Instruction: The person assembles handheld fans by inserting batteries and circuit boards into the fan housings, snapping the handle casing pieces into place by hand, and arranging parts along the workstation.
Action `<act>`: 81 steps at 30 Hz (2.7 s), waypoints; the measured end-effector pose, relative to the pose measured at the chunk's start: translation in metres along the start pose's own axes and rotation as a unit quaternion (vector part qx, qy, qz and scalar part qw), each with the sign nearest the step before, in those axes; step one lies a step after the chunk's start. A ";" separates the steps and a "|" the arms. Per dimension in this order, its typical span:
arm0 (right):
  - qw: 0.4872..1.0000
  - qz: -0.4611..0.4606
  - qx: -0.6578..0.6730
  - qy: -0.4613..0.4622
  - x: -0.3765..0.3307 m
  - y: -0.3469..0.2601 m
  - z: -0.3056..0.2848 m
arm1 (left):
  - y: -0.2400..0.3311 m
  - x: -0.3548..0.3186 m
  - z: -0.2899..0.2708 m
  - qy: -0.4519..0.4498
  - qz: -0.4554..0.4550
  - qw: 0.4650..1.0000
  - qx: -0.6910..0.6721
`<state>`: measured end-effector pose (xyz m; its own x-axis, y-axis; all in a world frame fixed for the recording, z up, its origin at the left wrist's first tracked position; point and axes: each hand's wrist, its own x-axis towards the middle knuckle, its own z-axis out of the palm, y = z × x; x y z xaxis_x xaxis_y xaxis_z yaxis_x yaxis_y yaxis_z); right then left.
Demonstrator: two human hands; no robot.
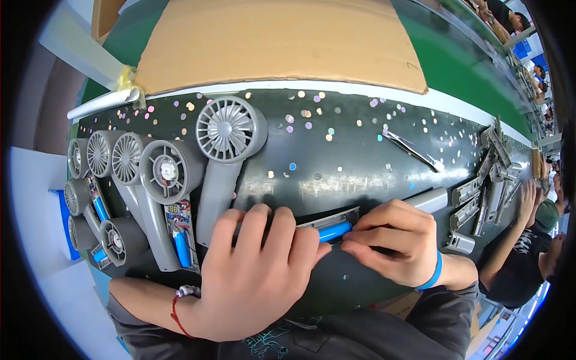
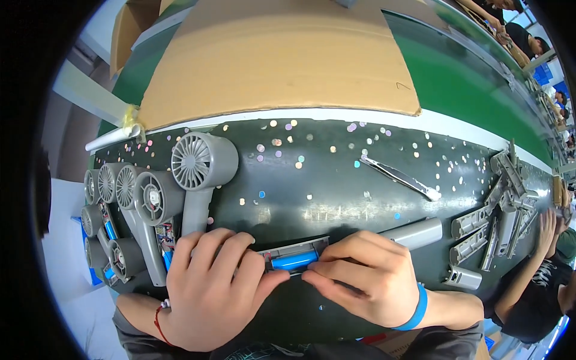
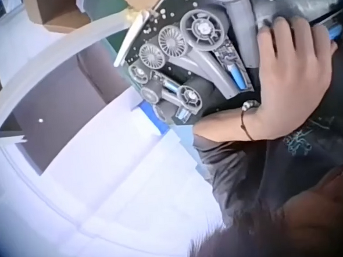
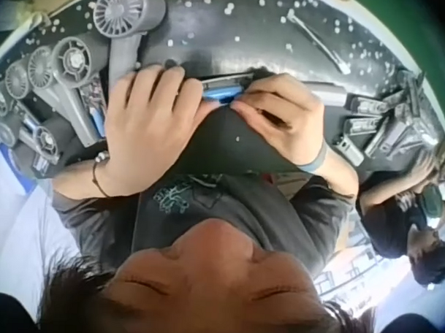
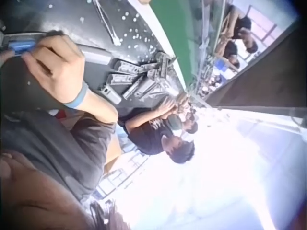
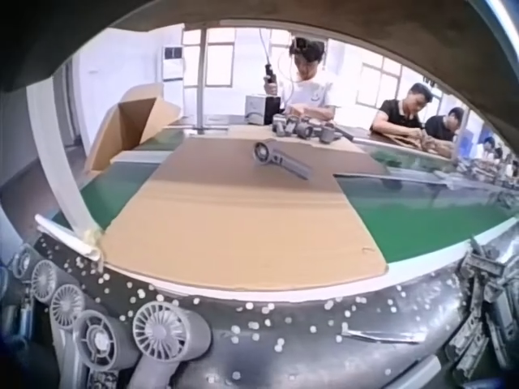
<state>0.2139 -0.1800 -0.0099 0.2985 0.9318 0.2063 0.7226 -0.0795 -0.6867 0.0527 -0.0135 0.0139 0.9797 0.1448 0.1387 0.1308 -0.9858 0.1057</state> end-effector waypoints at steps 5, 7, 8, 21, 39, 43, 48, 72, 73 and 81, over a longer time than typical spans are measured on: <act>0.977 0.184 0.105 -0.018 0.003 -0.001 -0.002 | -0.002 0.002 0.006 -0.012 -0.002 0.997 -0.081; 0.985 0.157 0.064 0.002 0.005 -0.004 -0.001 | -0.004 0.003 0.008 -0.002 0.002 0.995 -0.100; 0.991 0.129 0.022 0.023 0.004 -0.005 0.000 | -0.005 0.003 0.011 0.023 0.016 0.995 -0.091; 0.993 -0.028 -0.023 -0.116 0.026 0.017 -0.026 | -0.007 0.001 0.015 0.048 0.060 0.994 -0.080; 0.989 -0.017 -0.060 -0.131 0.023 0.012 -0.028 | -0.026 -0.007 -0.035 -0.087 0.008 0.989 -0.116; 0.989 -0.063 -0.097 -0.089 0.032 -0.007 -0.027 | -0.036 -0.021 -0.016 -0.092 -0.013 0.973 -0.212; 0.995 -0.097 0.031 -0.025 0.041 -0.017 0.020 | -0.049 -0.020 -0.002 -0.046 0.040 0.952 -0.300; 0.976 -0.098 0.179 -0.080 0.049 0.004 0.029 | -0.055 -0.025 0.014 0.000 0.059 0.946 -0.318; 0.975 -0.100 0.178 -0.081 0.050 0.004 0.029 | -0.056 -0.027 0.015 0.001 0.058 0.947 -0.317; 0.972 -0.203 0.076 -0.089 0.053 0.008 0.028 | -0.055 -0.027 0.014 -0.013 0.035 0.947 -0.320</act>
<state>0.2182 -0.1212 -0.0245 -0.1152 0.9232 0.3665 0.6544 0.3482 -0.6713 0.0215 0.0361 -0.0096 0.9870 0.0703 0.1446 -0.0461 -0.7381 0.6732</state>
